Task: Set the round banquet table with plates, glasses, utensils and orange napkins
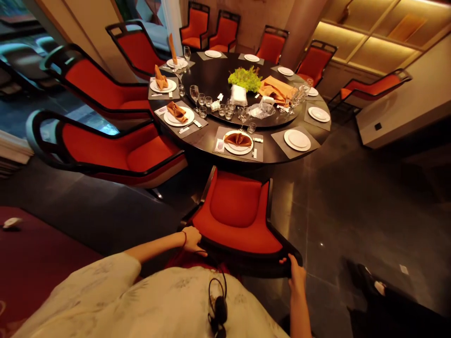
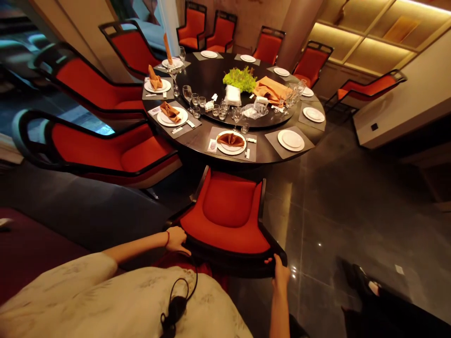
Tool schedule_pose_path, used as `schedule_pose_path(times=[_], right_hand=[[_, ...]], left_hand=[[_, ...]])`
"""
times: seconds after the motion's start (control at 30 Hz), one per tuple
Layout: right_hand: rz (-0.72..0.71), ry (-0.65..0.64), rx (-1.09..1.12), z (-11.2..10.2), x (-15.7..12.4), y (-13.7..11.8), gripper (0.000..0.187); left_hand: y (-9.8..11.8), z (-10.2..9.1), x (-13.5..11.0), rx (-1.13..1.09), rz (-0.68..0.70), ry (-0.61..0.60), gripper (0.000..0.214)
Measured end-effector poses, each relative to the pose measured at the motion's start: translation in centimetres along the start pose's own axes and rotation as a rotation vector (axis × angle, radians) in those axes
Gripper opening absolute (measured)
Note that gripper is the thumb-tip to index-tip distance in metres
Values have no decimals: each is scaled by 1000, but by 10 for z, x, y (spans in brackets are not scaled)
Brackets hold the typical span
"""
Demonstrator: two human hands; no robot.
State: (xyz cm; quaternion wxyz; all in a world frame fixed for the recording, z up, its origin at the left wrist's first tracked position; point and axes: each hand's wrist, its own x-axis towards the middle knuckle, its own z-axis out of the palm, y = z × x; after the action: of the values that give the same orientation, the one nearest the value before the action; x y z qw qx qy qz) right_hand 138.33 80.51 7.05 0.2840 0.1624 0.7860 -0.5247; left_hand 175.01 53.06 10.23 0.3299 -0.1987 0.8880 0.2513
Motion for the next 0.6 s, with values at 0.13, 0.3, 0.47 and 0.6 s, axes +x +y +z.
schedule_pose_path(times=[0.13, 0.3, 0.47, 0.6], right_hand=[[-36, -140, -51, 38, 11, -35, 42], [-25, -349, -314, 41, 29, -54, 51], [1, -776, -649, 13, 60, -56, 59], [-372, -1216, -963, -13, 112, -87, 41]], left_hand=[[-10, -3, 0, -37, -88, 51, 83], [-28, -21, 6, -251, -251, 37, 80], [9, -82, 85, -118, -556, 415, 49], [108, -144, 195, -134, -331, 593, 37]])
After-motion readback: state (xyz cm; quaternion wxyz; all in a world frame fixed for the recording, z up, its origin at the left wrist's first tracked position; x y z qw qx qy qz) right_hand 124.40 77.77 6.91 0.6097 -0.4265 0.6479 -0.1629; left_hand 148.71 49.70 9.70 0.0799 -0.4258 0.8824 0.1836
